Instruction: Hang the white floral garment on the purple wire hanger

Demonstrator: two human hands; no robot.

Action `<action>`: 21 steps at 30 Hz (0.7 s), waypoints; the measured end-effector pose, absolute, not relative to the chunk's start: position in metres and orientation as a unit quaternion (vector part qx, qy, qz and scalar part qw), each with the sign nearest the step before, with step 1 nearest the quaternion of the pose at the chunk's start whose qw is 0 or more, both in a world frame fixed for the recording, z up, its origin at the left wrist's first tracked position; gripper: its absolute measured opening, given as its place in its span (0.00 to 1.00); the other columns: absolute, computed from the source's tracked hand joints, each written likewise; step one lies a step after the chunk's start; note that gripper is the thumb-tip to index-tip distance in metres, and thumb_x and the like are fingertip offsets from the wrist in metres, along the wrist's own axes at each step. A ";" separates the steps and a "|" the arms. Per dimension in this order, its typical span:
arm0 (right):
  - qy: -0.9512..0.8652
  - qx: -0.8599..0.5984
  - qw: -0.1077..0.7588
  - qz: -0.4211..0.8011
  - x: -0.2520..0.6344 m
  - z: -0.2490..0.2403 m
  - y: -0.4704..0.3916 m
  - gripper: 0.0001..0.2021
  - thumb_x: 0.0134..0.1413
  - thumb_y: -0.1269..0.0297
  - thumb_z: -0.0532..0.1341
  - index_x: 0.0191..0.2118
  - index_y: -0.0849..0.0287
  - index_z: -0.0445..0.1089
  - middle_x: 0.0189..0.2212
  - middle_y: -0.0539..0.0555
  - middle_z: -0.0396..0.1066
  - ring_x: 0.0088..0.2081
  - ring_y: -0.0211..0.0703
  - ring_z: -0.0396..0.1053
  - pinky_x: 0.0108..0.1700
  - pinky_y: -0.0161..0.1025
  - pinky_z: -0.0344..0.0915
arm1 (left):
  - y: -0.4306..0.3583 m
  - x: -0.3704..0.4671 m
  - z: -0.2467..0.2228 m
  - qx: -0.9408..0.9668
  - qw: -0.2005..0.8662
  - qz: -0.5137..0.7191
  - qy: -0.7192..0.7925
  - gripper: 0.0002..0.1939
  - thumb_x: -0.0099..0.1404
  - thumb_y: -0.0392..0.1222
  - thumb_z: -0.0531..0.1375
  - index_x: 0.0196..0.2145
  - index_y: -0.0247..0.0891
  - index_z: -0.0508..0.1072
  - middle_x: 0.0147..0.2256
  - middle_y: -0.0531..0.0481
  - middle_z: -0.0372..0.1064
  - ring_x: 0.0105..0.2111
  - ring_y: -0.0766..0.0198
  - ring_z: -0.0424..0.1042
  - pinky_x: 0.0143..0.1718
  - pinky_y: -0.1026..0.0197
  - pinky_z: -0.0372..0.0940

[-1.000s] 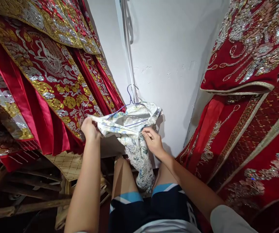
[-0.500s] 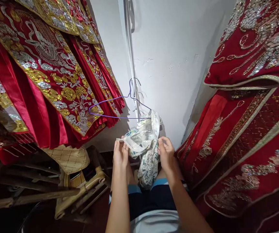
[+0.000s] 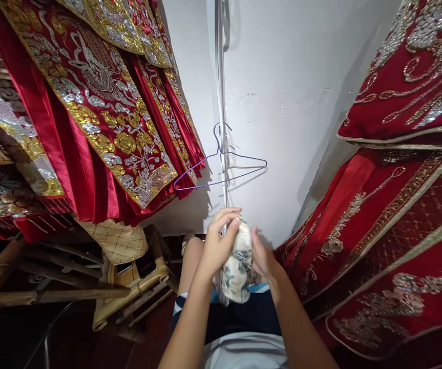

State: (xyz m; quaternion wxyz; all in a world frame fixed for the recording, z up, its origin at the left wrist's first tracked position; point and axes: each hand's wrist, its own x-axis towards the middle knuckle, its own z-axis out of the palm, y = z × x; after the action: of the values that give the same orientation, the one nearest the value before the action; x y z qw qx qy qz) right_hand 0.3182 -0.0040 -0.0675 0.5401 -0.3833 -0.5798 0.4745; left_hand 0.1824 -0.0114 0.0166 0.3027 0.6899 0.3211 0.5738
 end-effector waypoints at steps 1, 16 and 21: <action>-0.604 -0.353 0.481 0.528 0.318 -0.062 -0.006 0.18 0.55 0.43 0.62 0.37 0.52 0.77 0.25 0.55 0.73 0.33 0.53 0.73 0.31 0.45 0.69 | -0.006 0.178 0.014 0.679 0.297 0.582 0.334 0.11 0.71 0.46 0.57 0.36 0.39 0.75 0.49 0.42 0.72 0.52 0.54 0.69 0.57 0.54 0.60; -0.662 -0.352 0.631 0.200 0.370 0.047 0.110 0.06 0.38 0.68 0.61 0.28 0.59 0.71 0.30 0.51 0.73 0.35 0.45 0.70 0.40 0.39 0.67 | -0.009 0.051 -0.024 0.803 0.144 0.191 0.546 0.23 0.69 0.59 0.52 0.31 0.37 0.73 0.28 0.48 0.72 0.30 0.57 0.69 0.33 0.60 0.59; -0.706 -0.378 0.531 0.277 0.343 0.032 0.163 0.14 0.44 0.64 0.56 0.37 0.59 0.73 0.39 0.56 0.77 0.46 0.51 0.70 0.53 0.46 0.63 | 0.012 0.008 0.013 0.801 -0.004 0.127 0.585 0.24 0.71 0.55 0.48 0.31 0.37 0.75 0.32 0.41 0.74 0.36 0.51 0.72 0.40 0.56 0.60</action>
State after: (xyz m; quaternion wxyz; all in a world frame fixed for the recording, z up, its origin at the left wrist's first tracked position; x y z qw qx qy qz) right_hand 0.3428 0.1628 0.0322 0.5311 -0.3784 -0.7058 0.2768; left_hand 0.0081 0.0120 0.0126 -0.0037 0.8008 0.5852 0.1275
